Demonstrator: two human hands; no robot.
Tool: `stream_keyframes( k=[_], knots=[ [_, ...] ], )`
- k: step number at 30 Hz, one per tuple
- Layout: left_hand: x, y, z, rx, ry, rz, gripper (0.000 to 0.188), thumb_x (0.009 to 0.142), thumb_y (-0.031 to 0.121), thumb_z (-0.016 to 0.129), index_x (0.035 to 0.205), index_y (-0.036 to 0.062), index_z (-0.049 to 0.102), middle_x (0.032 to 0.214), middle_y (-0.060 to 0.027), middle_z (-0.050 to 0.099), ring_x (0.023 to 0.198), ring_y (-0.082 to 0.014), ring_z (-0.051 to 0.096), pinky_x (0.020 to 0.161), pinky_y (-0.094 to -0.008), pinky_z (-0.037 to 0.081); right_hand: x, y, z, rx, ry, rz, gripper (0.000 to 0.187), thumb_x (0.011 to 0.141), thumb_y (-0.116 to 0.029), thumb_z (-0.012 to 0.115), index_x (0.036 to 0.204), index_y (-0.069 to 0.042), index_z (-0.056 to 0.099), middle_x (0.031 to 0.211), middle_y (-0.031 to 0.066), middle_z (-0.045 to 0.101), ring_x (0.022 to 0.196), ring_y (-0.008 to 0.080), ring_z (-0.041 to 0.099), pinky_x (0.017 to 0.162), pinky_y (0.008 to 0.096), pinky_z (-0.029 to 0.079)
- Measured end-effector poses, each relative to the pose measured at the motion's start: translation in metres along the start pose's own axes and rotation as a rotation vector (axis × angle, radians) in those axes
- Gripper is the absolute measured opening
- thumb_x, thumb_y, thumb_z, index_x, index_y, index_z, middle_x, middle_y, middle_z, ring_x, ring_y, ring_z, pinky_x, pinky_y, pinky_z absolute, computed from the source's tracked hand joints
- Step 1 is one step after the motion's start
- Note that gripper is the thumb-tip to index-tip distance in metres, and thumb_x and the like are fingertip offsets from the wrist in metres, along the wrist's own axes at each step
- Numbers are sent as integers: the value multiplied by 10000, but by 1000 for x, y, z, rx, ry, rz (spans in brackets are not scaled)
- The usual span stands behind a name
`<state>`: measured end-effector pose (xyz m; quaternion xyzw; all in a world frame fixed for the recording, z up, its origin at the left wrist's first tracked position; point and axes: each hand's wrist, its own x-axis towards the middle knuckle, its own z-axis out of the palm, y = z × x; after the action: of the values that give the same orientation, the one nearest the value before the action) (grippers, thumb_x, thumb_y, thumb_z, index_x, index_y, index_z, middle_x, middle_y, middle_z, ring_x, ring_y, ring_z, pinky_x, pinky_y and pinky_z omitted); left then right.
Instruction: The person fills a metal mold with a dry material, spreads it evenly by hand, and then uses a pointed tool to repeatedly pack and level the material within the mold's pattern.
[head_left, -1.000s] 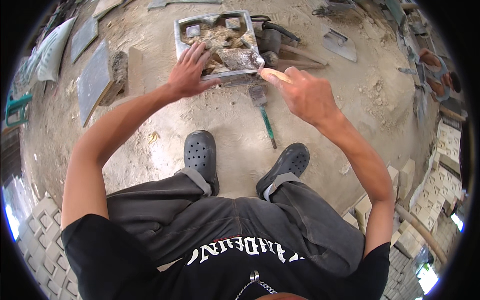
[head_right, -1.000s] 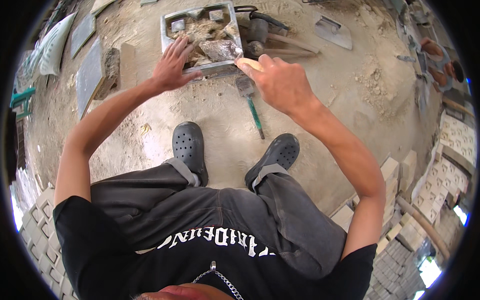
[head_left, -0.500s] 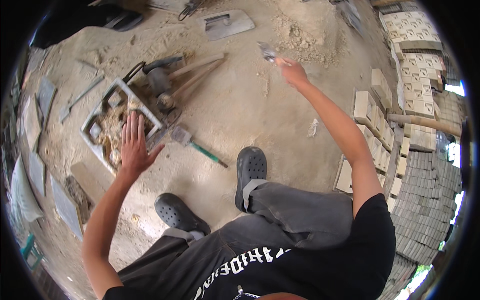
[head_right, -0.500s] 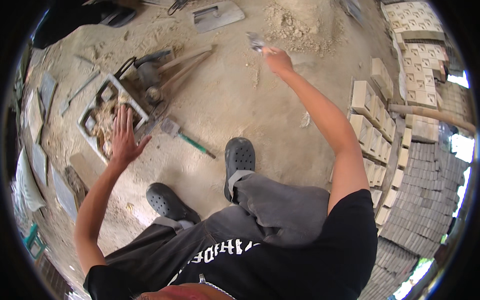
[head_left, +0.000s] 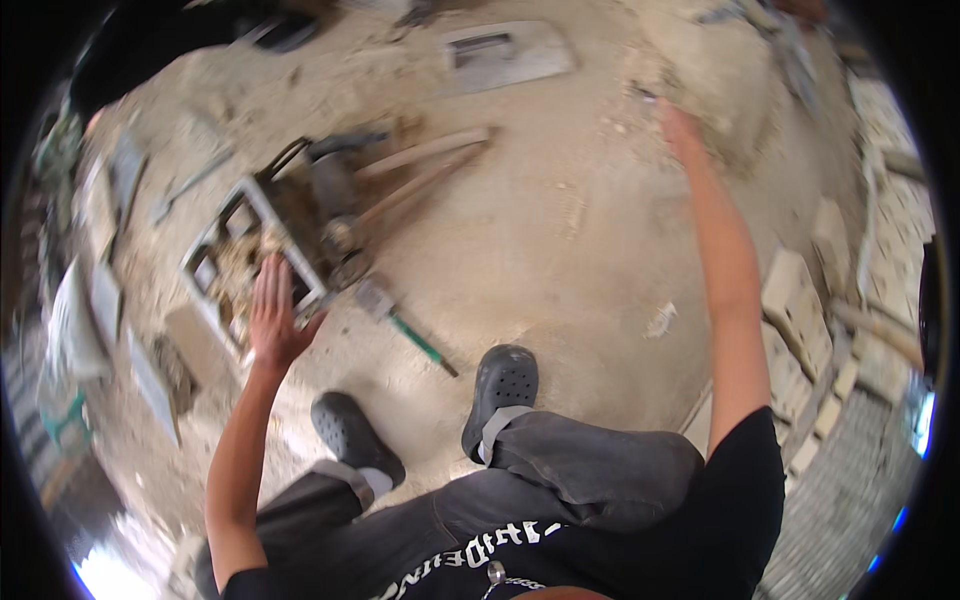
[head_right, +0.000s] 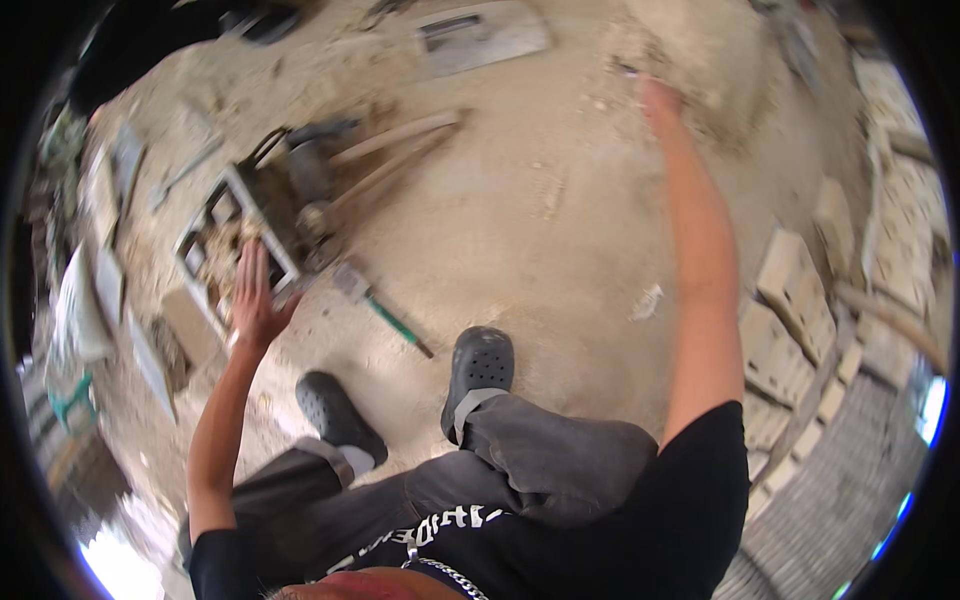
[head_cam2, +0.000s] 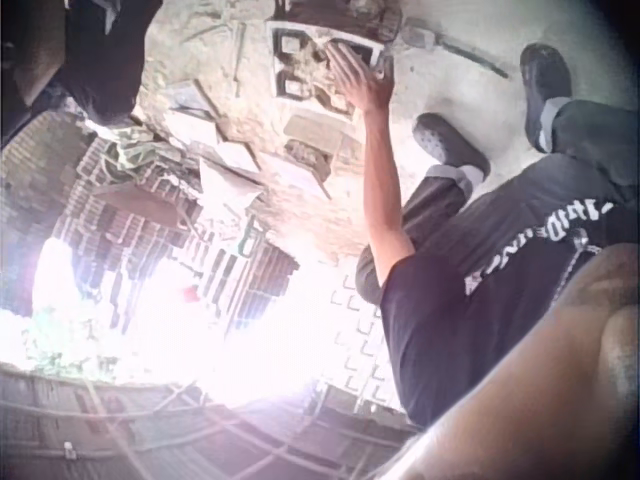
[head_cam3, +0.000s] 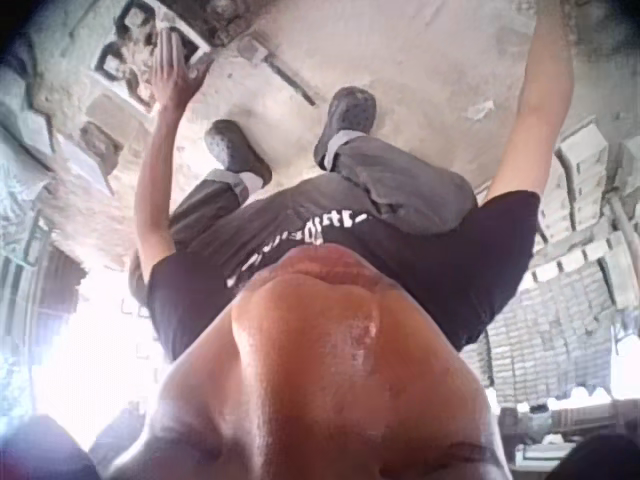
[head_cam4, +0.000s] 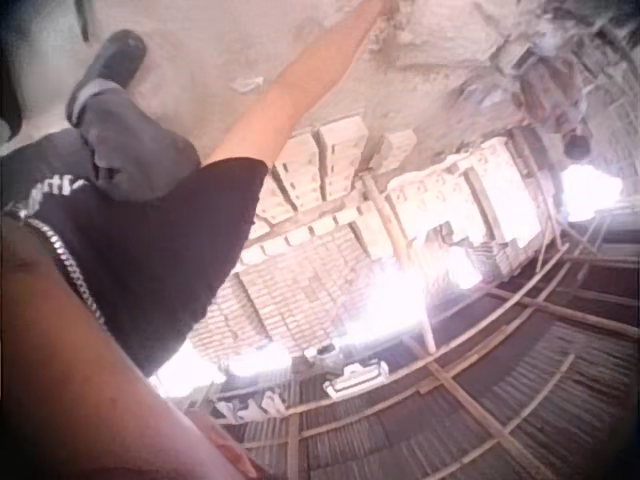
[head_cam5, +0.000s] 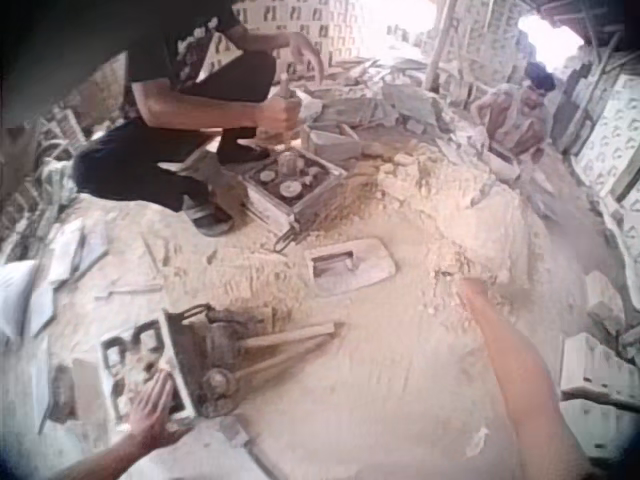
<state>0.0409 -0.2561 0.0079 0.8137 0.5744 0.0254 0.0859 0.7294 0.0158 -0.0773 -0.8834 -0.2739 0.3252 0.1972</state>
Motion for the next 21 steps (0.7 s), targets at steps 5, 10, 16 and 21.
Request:
stream_keyframes(
  k=[5,10,16,21],
  knots=[
    [22,31,5,-51,49,-175,1046,794,531,714,1486,-83,225,1561,-270,206,1464,-402,183,1190,-481,177,46,10,-7,196,111,-19,385,861,-458,663,806,-85,580,662,-6,482,578,118,426,530,305,381],
    [24,30,3,17,-29,-96,1035,904,718,381,1503,-89,136,1590,-255,118,1495,-352,79,1221,-426,72,16,44,-11,-16,98,-231,572,843,-510,658,1145,-25,699,849,22,652,741,98,567,652,221,441],
    [14,-39,5,279,-88,-285,1069,899,766,255,1512,-52,-57,1605,-222,-47,1493,-321,-56,1210,-411,-23,-108,94,-22,263,-38,-424,491,966,-378,573,1338,-58,590,1144,17,670,808,88,585,654,231,451],
    [0,-67,-11,206,18,-55,1169,818,847,344,1527,-42,73,1610,-209,55,1501,-306,20,1228,-409,37,-213,105,-26,43,-111,-572,419,1001,-234,542,1371,-39,547,1304,67,619,1057,138,605,852,271,482]
  ],
)
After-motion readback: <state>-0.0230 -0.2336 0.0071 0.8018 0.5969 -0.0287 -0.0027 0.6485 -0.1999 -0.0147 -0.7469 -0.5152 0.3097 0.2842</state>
